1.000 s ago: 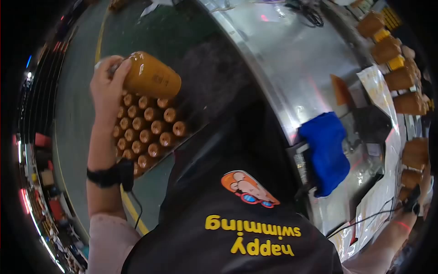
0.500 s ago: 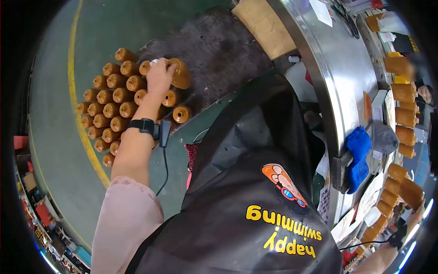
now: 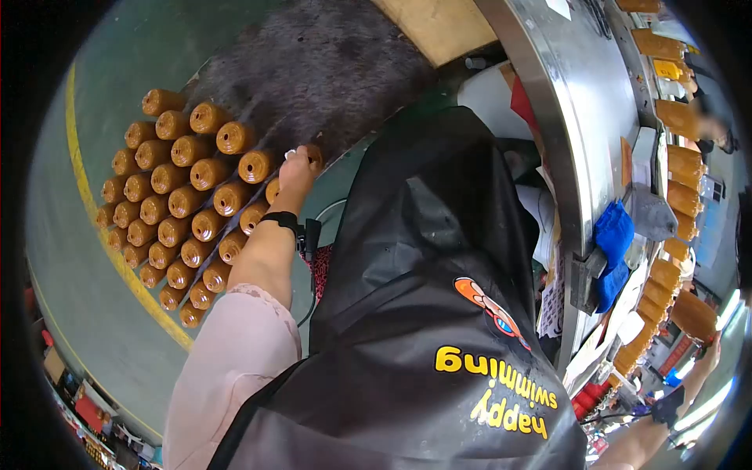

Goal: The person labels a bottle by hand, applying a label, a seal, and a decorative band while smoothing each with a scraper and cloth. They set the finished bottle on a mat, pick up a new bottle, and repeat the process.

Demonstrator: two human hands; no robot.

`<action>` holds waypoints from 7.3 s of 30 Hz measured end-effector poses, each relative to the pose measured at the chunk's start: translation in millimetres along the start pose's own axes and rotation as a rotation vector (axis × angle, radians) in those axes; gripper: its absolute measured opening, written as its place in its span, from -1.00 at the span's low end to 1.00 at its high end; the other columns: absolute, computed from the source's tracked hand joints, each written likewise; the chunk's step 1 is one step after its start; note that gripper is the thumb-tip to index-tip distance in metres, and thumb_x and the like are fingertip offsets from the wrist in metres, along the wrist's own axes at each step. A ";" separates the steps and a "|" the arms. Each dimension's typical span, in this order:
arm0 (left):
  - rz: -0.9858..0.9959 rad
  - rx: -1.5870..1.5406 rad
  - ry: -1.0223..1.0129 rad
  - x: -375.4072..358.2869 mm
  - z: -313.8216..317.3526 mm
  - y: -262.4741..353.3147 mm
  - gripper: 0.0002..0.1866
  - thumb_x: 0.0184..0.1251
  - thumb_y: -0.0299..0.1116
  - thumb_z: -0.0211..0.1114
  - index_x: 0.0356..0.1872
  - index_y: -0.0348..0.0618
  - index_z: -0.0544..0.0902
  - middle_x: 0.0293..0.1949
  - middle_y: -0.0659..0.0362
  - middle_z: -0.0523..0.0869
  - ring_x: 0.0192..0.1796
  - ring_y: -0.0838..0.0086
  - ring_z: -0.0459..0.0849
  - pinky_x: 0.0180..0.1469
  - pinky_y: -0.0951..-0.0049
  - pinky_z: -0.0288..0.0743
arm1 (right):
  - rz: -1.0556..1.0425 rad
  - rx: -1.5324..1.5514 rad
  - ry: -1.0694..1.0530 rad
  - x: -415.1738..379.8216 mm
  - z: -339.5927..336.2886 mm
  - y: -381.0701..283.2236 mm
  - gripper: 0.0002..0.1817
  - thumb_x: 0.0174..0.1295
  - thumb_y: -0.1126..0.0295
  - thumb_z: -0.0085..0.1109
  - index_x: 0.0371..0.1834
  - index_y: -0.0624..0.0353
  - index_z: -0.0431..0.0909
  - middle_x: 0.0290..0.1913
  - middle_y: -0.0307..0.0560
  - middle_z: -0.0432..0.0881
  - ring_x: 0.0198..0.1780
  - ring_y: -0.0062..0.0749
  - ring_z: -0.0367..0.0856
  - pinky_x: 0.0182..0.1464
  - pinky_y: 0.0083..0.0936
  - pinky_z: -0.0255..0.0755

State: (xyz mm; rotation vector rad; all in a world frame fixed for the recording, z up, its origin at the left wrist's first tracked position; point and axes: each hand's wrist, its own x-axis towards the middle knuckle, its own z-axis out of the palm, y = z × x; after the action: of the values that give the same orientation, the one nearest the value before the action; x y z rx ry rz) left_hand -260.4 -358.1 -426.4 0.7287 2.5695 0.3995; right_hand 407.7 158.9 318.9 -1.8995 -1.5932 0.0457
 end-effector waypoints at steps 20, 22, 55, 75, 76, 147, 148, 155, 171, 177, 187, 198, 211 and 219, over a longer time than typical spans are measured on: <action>1.332 -0.703 -0.368 -76.8 -284.6 319.9 -0.64 0.12 -0.41 0.44 -0.04 -0.23 0.63 -0.25 0.04 0.70 -0.26 0.27 0.69 -0.14 0.36 0.53 | -0.284 0.677 -0.496 -241.5 121.1 -108.1 -0.67 0.39 0.24 0.16 0.02 0.29 0.61 -0.09 -0.22 0.65 -0.03 -0.58 0.58 0.09 -0.60 0.41; 1.613 -0.597 -0.250 -94.2 -288.2 391.7 -0.40 0.07 -0.36 0.49 0.19 -0.19 0.53 0.05 -0.07 0.64 -0.02 0.08 0.65 0.05 0.20 0.51 | -0.264 0.770 -0.614 -248.4 150.0 -100.9 -0.68 0.38 0.25 0.15 0.02 0.28 0.61 -0.08 -0.20 0.66 -0.01 -0.55 0.60 0.10 -0.58 0.43; 1.608 -0.247 -0.307 -143.0 -211.6 506.0 0.06 0.09 -0.30 0.52 0.50 -0.42 0.00 0.19 -0.19 0.55 0.19 -0.10 0.58 0.25 0.00 0.44 | 0.126 0.995 -0.633 -273.0 290.4 -47.8 -0.59 0.54 0.14 -0.08 0.14 0.23 0.57 0.03 -0.12 0.65 0.03 -0.51 0.54 0.10 -0.51 0.43; 1.731 -0.475 -0.254 -120.2 -187.6 504.8 -0.05 0.00 -0.30 0.55 0.46 -0.12 0.22 0.52 -0.28 0.02 0.48 -0.21 0.21 0.46 -0.05 0.18 | -0.632 -0.180 -0.536 -129.6 351.7 -47.0 -0.52 0.24 0.59 -0.03 0.16 -0.12 0.66 0.34 0.05 0.40 0.33 -0.03 0.39 0.31 -0.22 0.38; 1.731 -0.486 -0.261 -119.6 -185.7 504.5 -0.04 -0.01 -0.32 0.55 0.46 -0.12 0.21 0.52 -0.27 0.02 0.48 -0.21 0.22 0.46 -0.04 0.18 | -0.608 -0.215 -0.578 -128.6 348.4 -59.7 -0.49 0.23 0.60 -0.03 0.17 -0.16 0.66 0.36 0.01 0.38 0.36 -0.05 0.36 0.32 -0.21 0.37; 1.688 -0.572 -0.235 -117.3 -178.6 503.5 -0.07 -0.11 -0.24 0.61 0.39 -0.02 0.36 0.47 -0.26 0.17 0.46 -0.11 0.28 0.44 0.06 0.21 | -0.044 0.117 -0.001 -45.0 364.0 97.1 -0.72 0.07 0.10 0.31 -0.38 0.08 0.76 -0.29 0.15 0.71 -0.14 0.07 0.67 0.00 -0.17 0.51; 1.689 -0.565 -0.226 -118.0 -178.8 503.3 -0.07 -0.10 -0.25 0.60 0.39 -0.03 0.34 0.48 -0.26 0.16 0.46 -0.11 0.28 0.44 0.06 0.21 | -0.112 0.136 0.130 -50.4 360.8 99.1 -0.80 0.08 0.23 0.34 -0.41 0.14 0.73 -0.46 -0.04 0.70 -0.33 -0.17 0.68 -0.20 -0.30 0.52; 1.686 -0.560 -0.238 -116.4 -171.5 496.9 -0.05 0.07 -0.29 0.50 0.47 -0.24 0.15 0.43 -0.25 0.25 0.46 -0.07 0.29 0.45 0.07 0.18 | 0.310 0.649 -0.007 -80.8 230.6 153.1 -0.79 0.16 0.24 0.36 -0.36 0.17 0.69 -0.54 -0.33 0.52 -0.54 -0.61 0.39 -0.46 -0.56 0.29; 1.446 -0.421 -0.420 -119.4 -185.2 498.9 0.18 -0.02 -0.21 0.61 0.50 -0.42 -0.03 0.31 -0.11 0.46 0.35 0.16 0.48 0.36 0.19 0.35 | -0.346 -0.087 0.157 -117.9 219.9 185.1 -0.89 0.07 0.40 0.32 -0.42 0.18 0.63 -0.12 0.05 0.63 -0.02 -0.01 0.57 0.06 -0.21 0.44; 1.596 -0.227 -0.253 -133.0 -210.4 510.3 0.24 0.00 0.06 0.55 0.47 -0.56 -0.02 0.35 -0.16 0.43 0.34 0.05 0.48 0.43 -0.01 0.08 | -0.532 0.191 -0.086 -193.8 164.5 50.1 -0.91 0.17 0.44 0.21 -0.39 0.21 0.53 -0.01 -0.10 0.61 -0.28 -0.42 0.55 -0.24 -0.48 0.39; 1.545 -0.359 -0.344 -135.1 -202.8 508.3 0.28 -0.02 0.08 0.56 0.51 -0.45 -0.08 0.43 -0.34 0.21 0.45 -0.13 0.30 0.45 0.04 0.12 | -0.800 0.503 -0.341 -247.0 144.5 -60.5 -0.92 0.17 0.50 0.20 -0.40 0.20 0.47 0.07 0.03 0.55 -0.21 -0.53 0.47 -0.15 -0.55 0.37; 1.009 -0.901 -0.924 -135.7 -206.9 555.8 0.05 0.37 -0.06 0.31 0.53 -0.38 -0.24 0.39 -0.11 0.27 0.38 0.28 0.36 0.37 0.32 0.30 | -0.579 0.574 -0.450 -245.7 254.9 -56.9 -0.86 0.22 0.40 0.23 -0.36 0.25 0.52 -0.03 -0.03 0.58 -0.04 -0.32 0.57 0.03 -0.42 0.45; 0.986 -1.018 -1.010 -135.7 -199.6 560.2 0.02 0.35 -0.24 0.28 0.54 -0.36 -0.30 0.44 -0.10 0.20 0.42 0.32 0.30 0.42 0.34 0.22 | -0.486 0.733 -0.478 -249.6 263.7 -56.4 -0.86 0.27 0.42 0.20 -0.36 0.26 0.51 -0.03 -0.02 0.58 -0.04 -0.35 0.57 0.04 -0.45 0.44; 0.980 -1.029 -1.069 -133.3 -200.0 559.1 0.00 0.40 -0.23 0.24 0.54 -0.35 -0.31 0.46 -0.09 0.16 0.46 0.33 0.24 0.45 0.35 0.16 | -0.496 0.715 -0.468 -250.5 264.8 -58.4 -0.86 0.29 0.42 0.19 -0.37 0.27 0.50 -0.05 -0.02 0.59 -0.07 -0.35 0.57 0.02 -0.45 0.45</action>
State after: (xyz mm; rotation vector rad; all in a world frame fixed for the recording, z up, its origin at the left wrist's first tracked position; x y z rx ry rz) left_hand -16.8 -4.0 4.4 1.2204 0.6995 1.0977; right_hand 180.3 57.5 46.2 -0.9539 -1.9571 0.7816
